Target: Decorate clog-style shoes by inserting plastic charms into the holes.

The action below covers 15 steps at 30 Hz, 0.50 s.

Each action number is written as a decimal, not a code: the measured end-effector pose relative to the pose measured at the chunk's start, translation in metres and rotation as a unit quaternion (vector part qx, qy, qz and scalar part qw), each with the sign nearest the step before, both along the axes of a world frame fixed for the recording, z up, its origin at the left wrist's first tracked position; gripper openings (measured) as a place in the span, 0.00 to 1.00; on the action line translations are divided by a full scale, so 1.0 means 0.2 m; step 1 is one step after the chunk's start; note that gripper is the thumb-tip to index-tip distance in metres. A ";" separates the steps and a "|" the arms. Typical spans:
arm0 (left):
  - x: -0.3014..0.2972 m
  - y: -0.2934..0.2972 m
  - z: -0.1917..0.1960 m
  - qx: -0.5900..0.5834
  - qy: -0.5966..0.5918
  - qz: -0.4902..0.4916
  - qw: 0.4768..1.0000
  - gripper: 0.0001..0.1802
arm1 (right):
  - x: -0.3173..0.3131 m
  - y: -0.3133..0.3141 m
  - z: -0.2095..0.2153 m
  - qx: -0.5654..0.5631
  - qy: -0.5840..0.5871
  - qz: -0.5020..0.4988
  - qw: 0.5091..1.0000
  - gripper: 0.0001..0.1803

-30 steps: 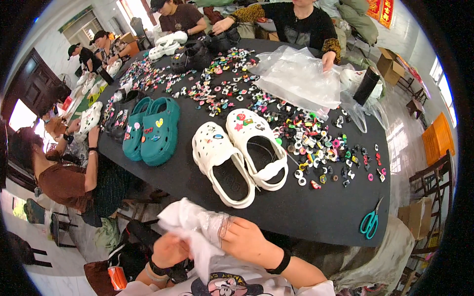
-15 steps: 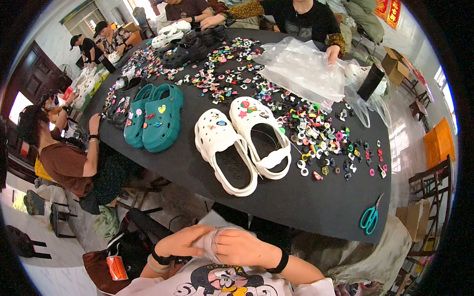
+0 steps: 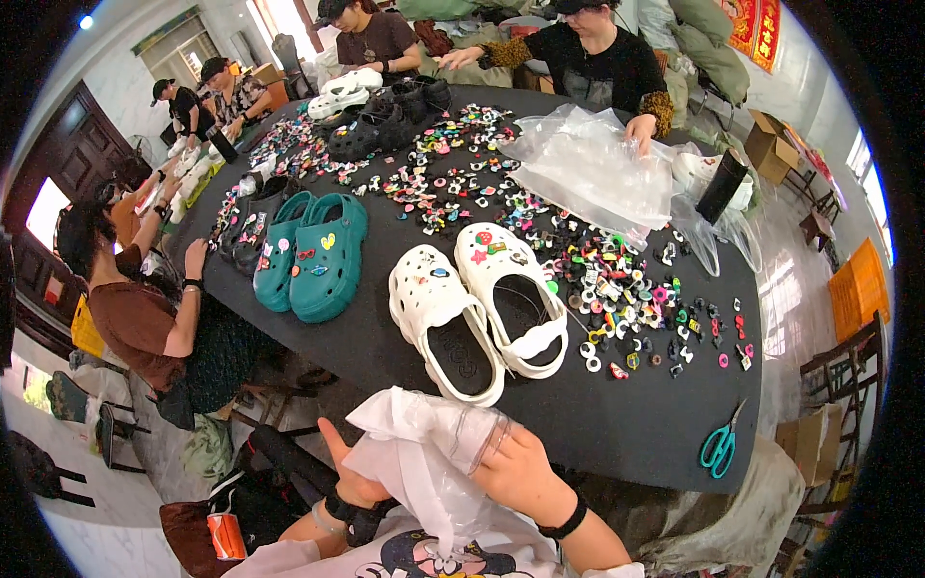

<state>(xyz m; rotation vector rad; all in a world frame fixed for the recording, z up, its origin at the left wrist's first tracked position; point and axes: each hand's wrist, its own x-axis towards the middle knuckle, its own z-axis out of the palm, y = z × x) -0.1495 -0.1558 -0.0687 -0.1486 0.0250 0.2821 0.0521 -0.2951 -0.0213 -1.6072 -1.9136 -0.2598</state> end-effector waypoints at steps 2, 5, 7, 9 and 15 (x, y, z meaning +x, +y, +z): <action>0.02 0.00 0.07 0.186 0.159 0.008 0.970 0.68 | -0.01 -0.01 0.00 -0.029 -0.027 -0.007 0.999 0.25; -0.05 -0.01 0.06 0.252 0.187 -0.034 0.949 0.66 | -0.09 -0.06 -0.04 -0.116 -0.044 0.034 0.992 0.26; -0.06 -0.02 0.09 0.286 0.167 -0.037 0.943 0.57 | -0.15 -0.10 -0.07 -0.156 -0.068 0.043 0.984 0.25; -0.02 -0.07 0.10 0.344 0.315 -0.025 0.884 0.43 | -0.21 -0.09 -0.04 -0.233 -0.001 0.045 0.971 0.24; 0.05 -0.04 0.18 0.448 0.388 0.112 0.798 0.33 | -0.04 -0.10 0.14 -0.127 0.073 0.175 0.974 0.18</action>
